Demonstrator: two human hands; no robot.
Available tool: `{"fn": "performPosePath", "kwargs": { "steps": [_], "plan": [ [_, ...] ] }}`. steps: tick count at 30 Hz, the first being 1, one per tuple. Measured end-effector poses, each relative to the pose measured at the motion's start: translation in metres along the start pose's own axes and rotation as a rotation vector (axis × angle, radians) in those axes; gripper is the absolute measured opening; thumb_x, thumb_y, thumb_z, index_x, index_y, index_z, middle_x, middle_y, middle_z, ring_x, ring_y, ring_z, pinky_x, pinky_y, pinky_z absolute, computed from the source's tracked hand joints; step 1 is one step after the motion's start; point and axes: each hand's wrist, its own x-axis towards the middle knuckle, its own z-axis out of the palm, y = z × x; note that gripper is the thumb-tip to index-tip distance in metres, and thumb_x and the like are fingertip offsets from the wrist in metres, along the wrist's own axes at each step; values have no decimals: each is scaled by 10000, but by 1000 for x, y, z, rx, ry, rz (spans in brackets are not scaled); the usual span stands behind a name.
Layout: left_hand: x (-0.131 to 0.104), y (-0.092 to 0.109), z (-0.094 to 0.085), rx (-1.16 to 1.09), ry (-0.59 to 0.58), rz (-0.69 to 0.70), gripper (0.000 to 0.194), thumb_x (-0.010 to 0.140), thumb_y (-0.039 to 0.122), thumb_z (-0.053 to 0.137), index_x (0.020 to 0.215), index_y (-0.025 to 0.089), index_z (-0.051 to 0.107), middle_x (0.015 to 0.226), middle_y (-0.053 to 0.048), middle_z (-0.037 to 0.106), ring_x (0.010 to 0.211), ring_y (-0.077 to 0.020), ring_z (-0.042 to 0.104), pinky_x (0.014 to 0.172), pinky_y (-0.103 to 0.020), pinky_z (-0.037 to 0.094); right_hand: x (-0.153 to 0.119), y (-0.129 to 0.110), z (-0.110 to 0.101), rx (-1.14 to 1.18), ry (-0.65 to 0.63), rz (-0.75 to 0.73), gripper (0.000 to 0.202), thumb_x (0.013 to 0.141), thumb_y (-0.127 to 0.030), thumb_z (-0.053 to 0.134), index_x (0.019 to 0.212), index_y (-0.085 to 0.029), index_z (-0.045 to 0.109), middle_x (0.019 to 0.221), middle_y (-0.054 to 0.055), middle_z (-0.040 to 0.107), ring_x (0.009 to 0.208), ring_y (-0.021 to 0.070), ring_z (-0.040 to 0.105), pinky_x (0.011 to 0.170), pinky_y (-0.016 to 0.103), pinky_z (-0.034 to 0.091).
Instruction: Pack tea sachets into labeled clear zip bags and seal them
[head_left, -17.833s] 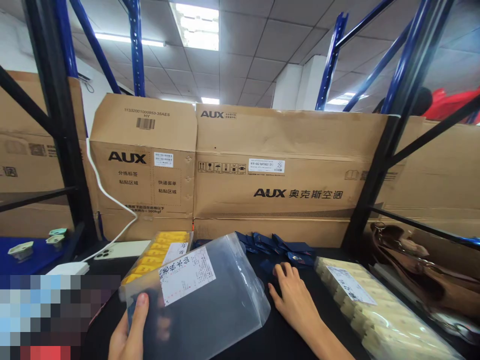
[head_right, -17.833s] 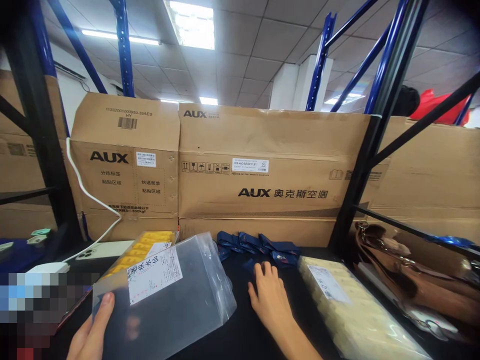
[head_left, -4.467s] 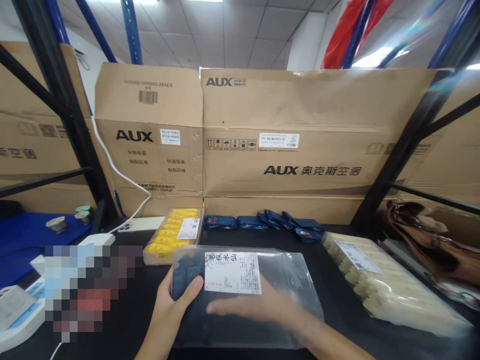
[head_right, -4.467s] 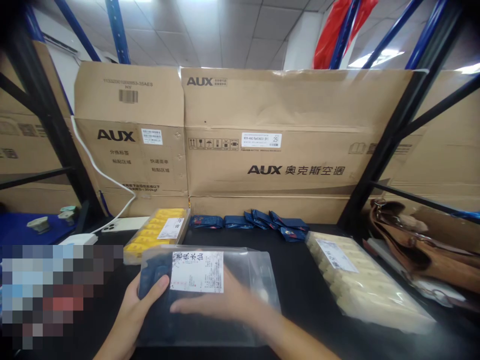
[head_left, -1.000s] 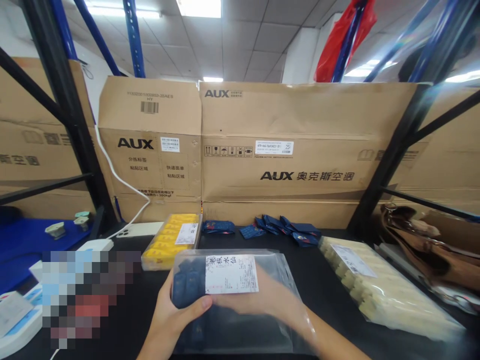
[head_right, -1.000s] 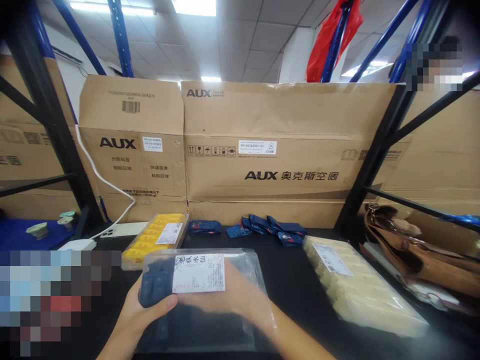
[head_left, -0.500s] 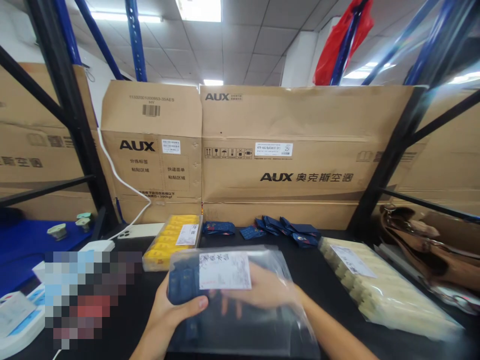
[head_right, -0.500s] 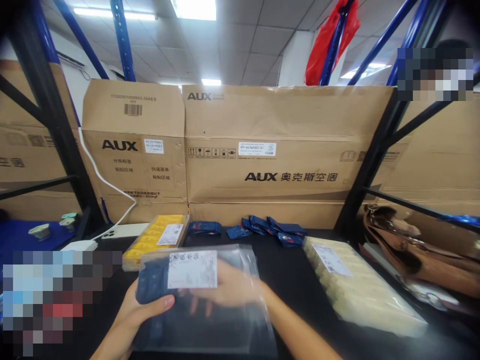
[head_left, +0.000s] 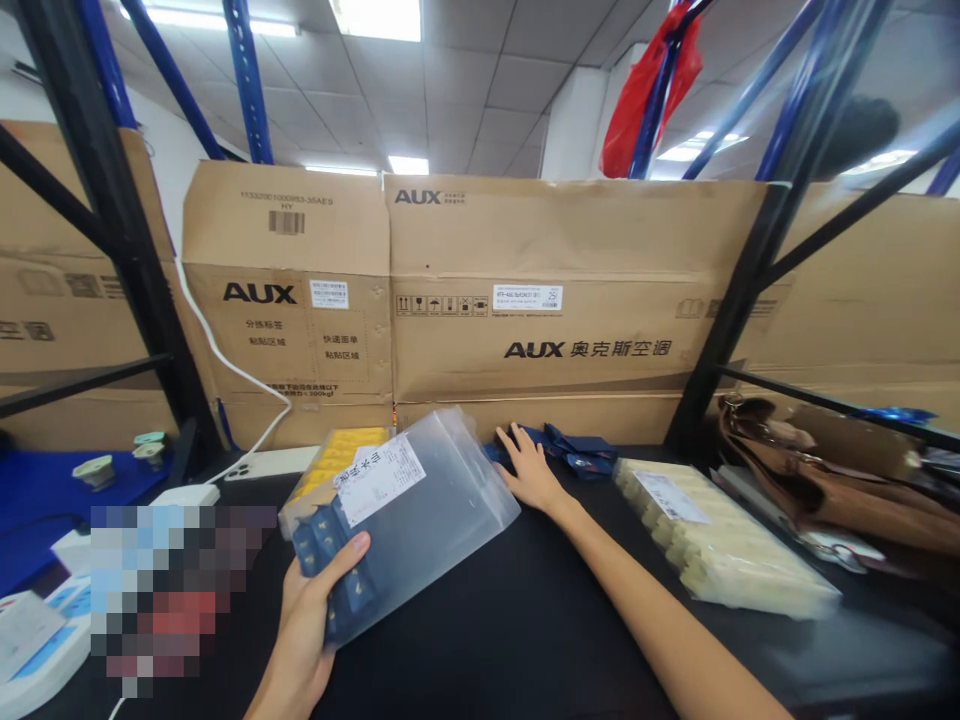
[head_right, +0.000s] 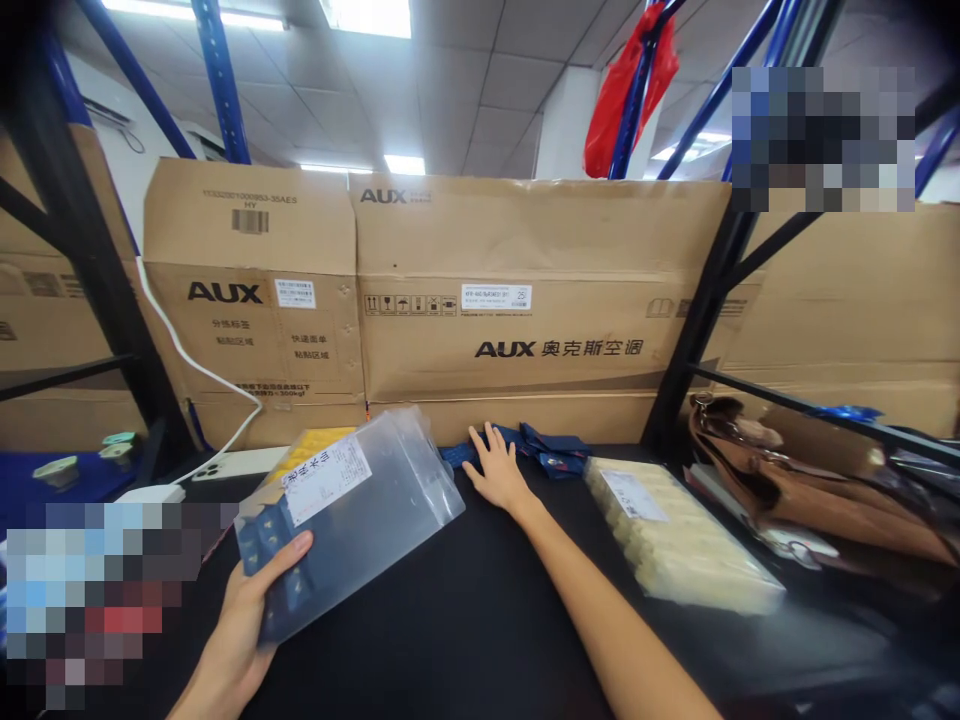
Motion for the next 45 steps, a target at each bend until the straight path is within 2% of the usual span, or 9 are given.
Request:
{"fn": "performPosePath", "kwargs": {
  "steps": [5, 12, 16, 21, 26, 29, 34, 40, 45],
  "plan": [
    [-1, 0, -1, -2, -19, 3, 685, 741, 274, 956, 1374, 172, 717, 1195, -122, 828, 1121, -333, 793, 908, -390, 669, 2, 4, 7, -188, 14, 31, 626, 1005, -264, 508, 1623, -165, 482, 1709, 248, 403, 1558, 420, 366, 1185, 683, 360],
    [-5, -1, 1, -11, -27, 20, 715, 708, 255, 977, 1375, 207, 721, 1204, -103, 828, 1208, -341, 762, 974, -400, 650, 9, 19, -3, -262, 115, -46, 378, 977, -159, 536, 1265, -181, 780, 1402, 202, 709, 1363, 406, 506, 1100, 620, 435],
    [-3, -2, 0, 7, -24, 22, 737, 674, 267, 997, 1356, 197, 727, 1164, -107, 837, 1167, -345, 779, 962, -407, 654, 13, 17, -5, -215, 209, -141, 317, 989, -166, 520, 1105, -174, 815, 1367, 207, 716, 1414, 412, 485, 1171, 661, 375],
    [-1, -2, -1, 5, -14, 33, 774, 672, 284, 1001, 1384, 198, 711, 1208, -110, 825, 1199, -354, 764, 958, -406, 653, 7, -10, -16, -100, 318, -330, 321, 1058, -233, 450, 1138, -198, 758, 1447, 185, 666, 1454, 383, 486, 1196, 667, 377],
    [0, -2, -2, -13, -12, 35, 736, 723, 322, 975, 1391, 187, 699, 1240, -113, 816, 1198, -343, 764, 919, -372, 658, -24, -66, 0, 13, 173, -658, 179, 1010, -257, 542, 1041, -248, 718, 1136, 128, 762, 1102, 313, 684, 989, 516, 578],
    [-1, -1, -1, -25, -9, 37, 725, 730, 314, 968, 1391, 190, 701, 1245, -117, 815, 1191, -348, 766, 929, -390, 659, -44, -94, 19, 52, 50, -807, 146, 975, -227, 571, 976, -278, 707, 946, 70, 740, 943, 275, 675, 915, 447, 603],
    [-2, 0, 0, -20, 6, 16, 739, 724, 310, 967, 1401, 180, 699, 1230, -125, 819, 1176, -361, 772, 918, -406, 666, -60, -112, 32, 235, -65, -749, 262, 1027, -176, 465, 980, -242, 714, 967, 97, 711, 1001, 297, 620, 997, 538, 556],
    [0, -1, -1, -52, 11, -7, 700, 739, 290, 944, 1389, 170, 714, 1228, -126, 823, 1110, -353, 796, 898, -408, 674, -72, -127, 21, 339, -233, -908, 242, 1078, -225, 529, 1232, -233, 715, 1249, 107, 747, 1199, 259, 648, 1117, 439, 528],
    [0, 0, 0, -59, 69, -5, 632, 792, 215, 892, 1396, 178, 712, 1234, -123, 821, 1056, -327, 812, 893, -405, 677, -68, -125, 13, 484, -138, -763, 163, 958, -210, 627, 1079, -210, 737, 1131, 83, 768, 1070, 235, 714, 987, 379, 598]
  ]
}}
